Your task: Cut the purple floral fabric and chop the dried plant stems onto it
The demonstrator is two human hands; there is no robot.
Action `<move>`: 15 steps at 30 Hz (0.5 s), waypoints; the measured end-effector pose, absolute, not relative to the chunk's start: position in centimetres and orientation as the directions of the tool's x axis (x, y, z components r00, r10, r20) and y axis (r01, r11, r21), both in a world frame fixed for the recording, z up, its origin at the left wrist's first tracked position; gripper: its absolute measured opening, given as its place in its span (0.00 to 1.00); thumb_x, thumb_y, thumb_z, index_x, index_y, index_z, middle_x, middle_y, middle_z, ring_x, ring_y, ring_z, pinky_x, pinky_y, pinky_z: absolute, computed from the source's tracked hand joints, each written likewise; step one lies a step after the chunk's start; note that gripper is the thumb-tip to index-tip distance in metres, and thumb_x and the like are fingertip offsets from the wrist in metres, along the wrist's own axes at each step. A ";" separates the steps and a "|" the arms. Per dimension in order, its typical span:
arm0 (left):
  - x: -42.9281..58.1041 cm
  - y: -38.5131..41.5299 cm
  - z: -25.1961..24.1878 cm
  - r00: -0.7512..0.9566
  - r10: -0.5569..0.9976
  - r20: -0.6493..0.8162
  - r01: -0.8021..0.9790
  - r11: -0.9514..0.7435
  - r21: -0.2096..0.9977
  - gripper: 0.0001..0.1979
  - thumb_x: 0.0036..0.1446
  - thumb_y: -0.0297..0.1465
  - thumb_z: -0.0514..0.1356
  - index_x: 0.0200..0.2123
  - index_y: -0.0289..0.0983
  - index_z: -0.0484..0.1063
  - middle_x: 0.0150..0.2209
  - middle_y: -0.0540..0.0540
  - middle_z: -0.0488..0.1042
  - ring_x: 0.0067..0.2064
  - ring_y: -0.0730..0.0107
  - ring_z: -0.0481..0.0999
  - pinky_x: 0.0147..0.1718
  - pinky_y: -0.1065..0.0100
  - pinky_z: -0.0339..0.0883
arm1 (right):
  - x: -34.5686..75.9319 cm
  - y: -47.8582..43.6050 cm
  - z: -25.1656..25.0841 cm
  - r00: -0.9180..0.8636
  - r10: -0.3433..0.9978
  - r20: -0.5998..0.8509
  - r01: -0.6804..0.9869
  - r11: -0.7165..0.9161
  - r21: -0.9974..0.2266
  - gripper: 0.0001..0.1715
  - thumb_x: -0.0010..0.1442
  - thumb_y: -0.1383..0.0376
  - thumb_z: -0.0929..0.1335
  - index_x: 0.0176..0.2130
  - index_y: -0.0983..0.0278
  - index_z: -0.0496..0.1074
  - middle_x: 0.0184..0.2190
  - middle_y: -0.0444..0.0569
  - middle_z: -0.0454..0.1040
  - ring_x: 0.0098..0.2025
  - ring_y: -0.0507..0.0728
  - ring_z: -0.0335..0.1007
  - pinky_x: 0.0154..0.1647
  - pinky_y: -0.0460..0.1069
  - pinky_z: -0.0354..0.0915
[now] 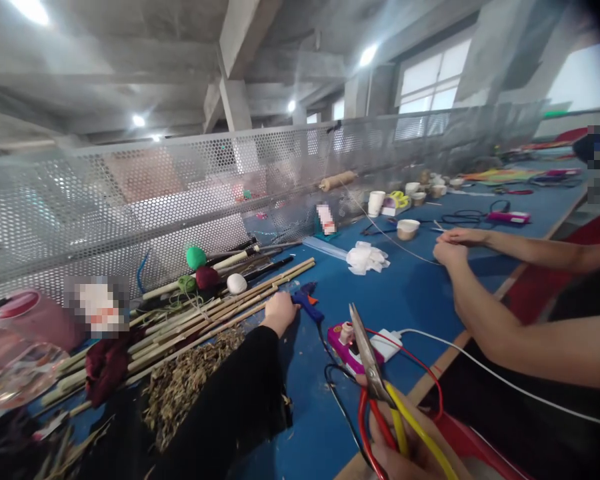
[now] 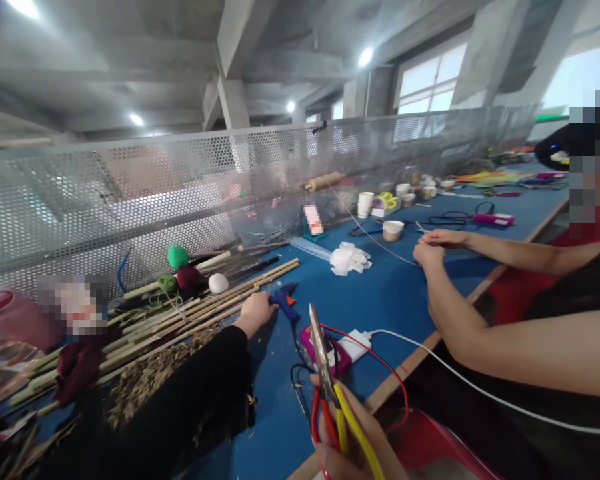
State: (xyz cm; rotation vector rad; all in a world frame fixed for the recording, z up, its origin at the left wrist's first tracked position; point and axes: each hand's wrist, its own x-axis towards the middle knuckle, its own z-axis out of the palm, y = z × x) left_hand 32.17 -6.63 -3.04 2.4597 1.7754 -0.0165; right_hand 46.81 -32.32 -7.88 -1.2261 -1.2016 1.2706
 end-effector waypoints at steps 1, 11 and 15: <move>32.8 -6.6 -3.0 0.311 0.946 -0.089 0.949 -0.305 0.078 0.18 0.56 0.42 0.56 0.42 0.34 0.73 0.41 0.34 0.76 0.43 0.57 0.77 0.39 0.66 0.69 | 46.4 -32.1 -7.6 0.012 0.998 -0.068 -0.014 -0.068 -0.998 0.36 0.49 0.64 0.69 0.52 0.33 0.59 0.25 0.45 0.65 0.26 0.58 0.68 0.22 0.53 0.63; 11.2 -12.5 4.6 0.133 0.987 -0.094 0.983 -0.144 -0.114 0.11 0.57 0.28 0.53 0.36 0.31 0.75 0.41 0.33 0.76 0.47 0.57 0.74 0.47 0.62 0.64 | 37.1 -18.6 -2.3 -0.198 0.978 0.072 0.628 0.183 -0.756 0.30 0.51 0.71 0.64 0.55 0.61 0.60 0.35 0.48 0.74 0.33 0.53 0.71 0.29 0.44 0.63; 2.0 -17.6 2.6 0.022 0.983 -0.184 0.980 -0.058 -0.190 0.07 0.47 0.22 0.59 0.30 0.32 0.76 0.34 0.35 0.78 0.41 0.56 0.77 0.42 0.65 0.67 | 32.9 -14.0 -3.6 -0.202 0.973 0.110 0.752 0.226 -0.620 0.30 0.47 0.77 0.65 0.50 0.63 0.66 0.38 0.53 0.75 0.40 0.57 0.70 0.35 0.44 0.60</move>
